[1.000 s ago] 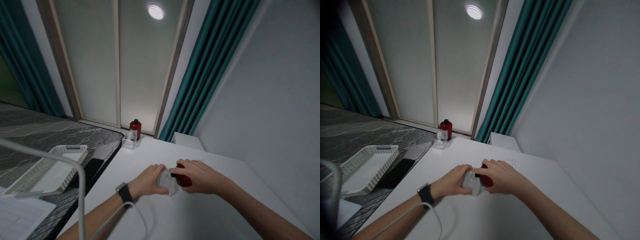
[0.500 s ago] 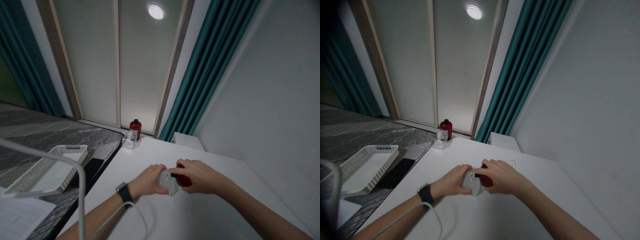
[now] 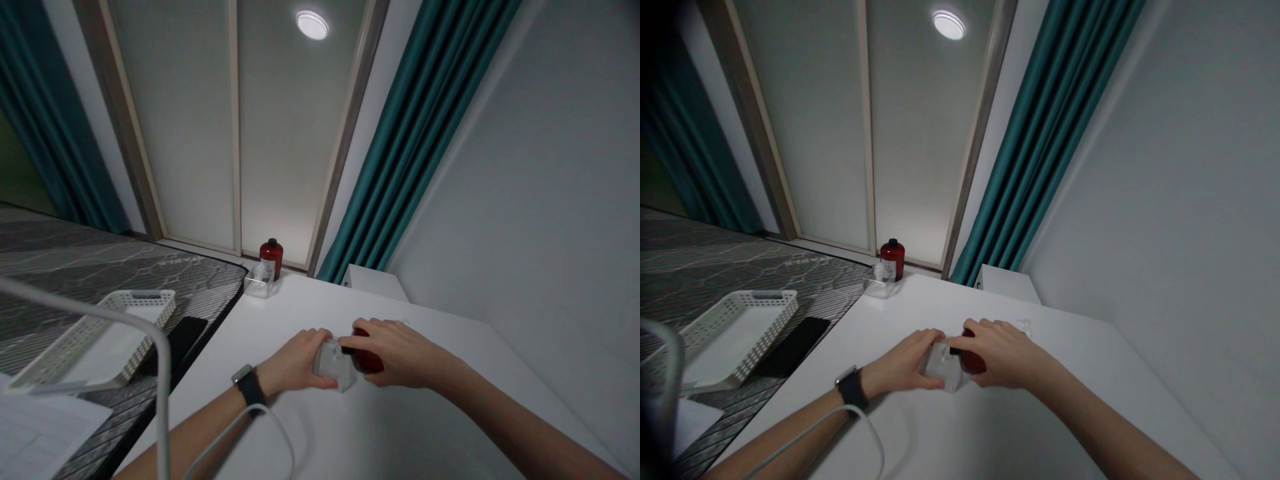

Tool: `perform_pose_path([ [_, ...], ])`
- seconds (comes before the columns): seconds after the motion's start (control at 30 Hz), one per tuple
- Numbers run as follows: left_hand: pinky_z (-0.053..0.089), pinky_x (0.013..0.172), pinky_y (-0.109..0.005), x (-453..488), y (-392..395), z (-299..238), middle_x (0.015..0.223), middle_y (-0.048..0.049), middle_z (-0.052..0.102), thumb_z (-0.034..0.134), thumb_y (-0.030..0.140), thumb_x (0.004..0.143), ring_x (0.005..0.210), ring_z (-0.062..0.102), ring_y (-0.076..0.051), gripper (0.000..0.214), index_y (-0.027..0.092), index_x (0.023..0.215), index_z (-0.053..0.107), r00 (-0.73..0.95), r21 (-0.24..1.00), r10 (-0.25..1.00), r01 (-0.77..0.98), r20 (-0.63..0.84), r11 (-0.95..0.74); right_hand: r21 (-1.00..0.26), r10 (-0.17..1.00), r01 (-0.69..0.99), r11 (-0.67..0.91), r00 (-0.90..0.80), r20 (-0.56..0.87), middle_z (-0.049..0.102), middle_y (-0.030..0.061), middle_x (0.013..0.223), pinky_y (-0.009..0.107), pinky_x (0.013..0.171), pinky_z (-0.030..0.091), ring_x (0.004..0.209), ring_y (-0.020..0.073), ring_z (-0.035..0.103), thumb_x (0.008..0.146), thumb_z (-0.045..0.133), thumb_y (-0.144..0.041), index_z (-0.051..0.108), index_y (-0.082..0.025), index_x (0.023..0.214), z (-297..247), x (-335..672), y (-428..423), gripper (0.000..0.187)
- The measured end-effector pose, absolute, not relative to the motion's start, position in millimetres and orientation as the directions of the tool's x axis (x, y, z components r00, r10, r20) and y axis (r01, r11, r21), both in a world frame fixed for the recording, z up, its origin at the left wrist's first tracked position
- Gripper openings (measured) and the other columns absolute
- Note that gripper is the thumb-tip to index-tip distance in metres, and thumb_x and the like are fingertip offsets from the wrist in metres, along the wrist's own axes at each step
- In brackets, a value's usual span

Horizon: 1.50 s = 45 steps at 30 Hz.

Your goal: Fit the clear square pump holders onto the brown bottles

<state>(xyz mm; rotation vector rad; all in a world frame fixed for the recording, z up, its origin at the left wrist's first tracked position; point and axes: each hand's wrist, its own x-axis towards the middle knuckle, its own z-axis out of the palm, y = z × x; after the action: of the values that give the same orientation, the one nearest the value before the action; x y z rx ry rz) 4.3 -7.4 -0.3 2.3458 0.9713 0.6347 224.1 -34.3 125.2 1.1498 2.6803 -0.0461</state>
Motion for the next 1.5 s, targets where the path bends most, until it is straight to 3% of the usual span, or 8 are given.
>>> perform_pose_path([
  [0.57, 0.048, 0.091, -0.042, 4.1, -7.6, 0.6, 0.12, -0.0116, 0.065, 0.089, 0.043, 0.065, 0.107, 0.062, -0.033, 0.07, 0.019, 0.119, 0.051, 0.635, 0.614, 0.742, 0.501, 0.217, -0.609, 0.063, 0.705, 0.712, 0.699, -0.673, -0.221, 0.06, 0.0081, 0.115, 0.037, 0.073, 0.043, 0.093, 0.0278, 0.063, 0.08, 0.066, -0.029, 0.053, -0.036, 0.134, 126.4, 222.1, -34.7, 0.056],
  [0.93, 0.046, 0.094, -0.043, -0.1, -6.8, 1.6, 0.122, -0.0114, 0.064, 0.086, 0.052, 0.066, 0.108, 0.061, -0.033, 0.073, 0.02, 0.122, 0.051, 0.661, 0.608, 0.713, 0.472, 0.235, -0.638, 0.068, 0.7, 0.704, 0.707, -0.682, -0.214, 0.06, 0.0079, 0.113, 0.037, 0.073, 0.043, 0.092, 0.0275, 0.063, 0.081, 0.066, -0.029, 0.052, -0.037, 0.135, 126.5, 222.6, -34.6, 0.056],
  [1.5, 0.047, 0.092, -0.039, -9.7, -4.9, 20.1, 0.113, -0.008, 0.063, 0.081, 0.03, 0.069, 0.103, 0.06, -0.028, 0.056, 0.019, 0.117, 0.054, 0.69, 0.642, 0.688, 0.427, 0.223, -0.636, 0.064, 0.709, 0.716, 0.695, -0.668, -0.226, 0.06, 0.0085, 0.115, 0.038, 0.074, 0.044, 0.093, 0.0279, 0.063, 0.081, 0.066, -0.029, 0.053, -0.036, 0.133, 127.6, 222.5, -35.7, 0.055],
])
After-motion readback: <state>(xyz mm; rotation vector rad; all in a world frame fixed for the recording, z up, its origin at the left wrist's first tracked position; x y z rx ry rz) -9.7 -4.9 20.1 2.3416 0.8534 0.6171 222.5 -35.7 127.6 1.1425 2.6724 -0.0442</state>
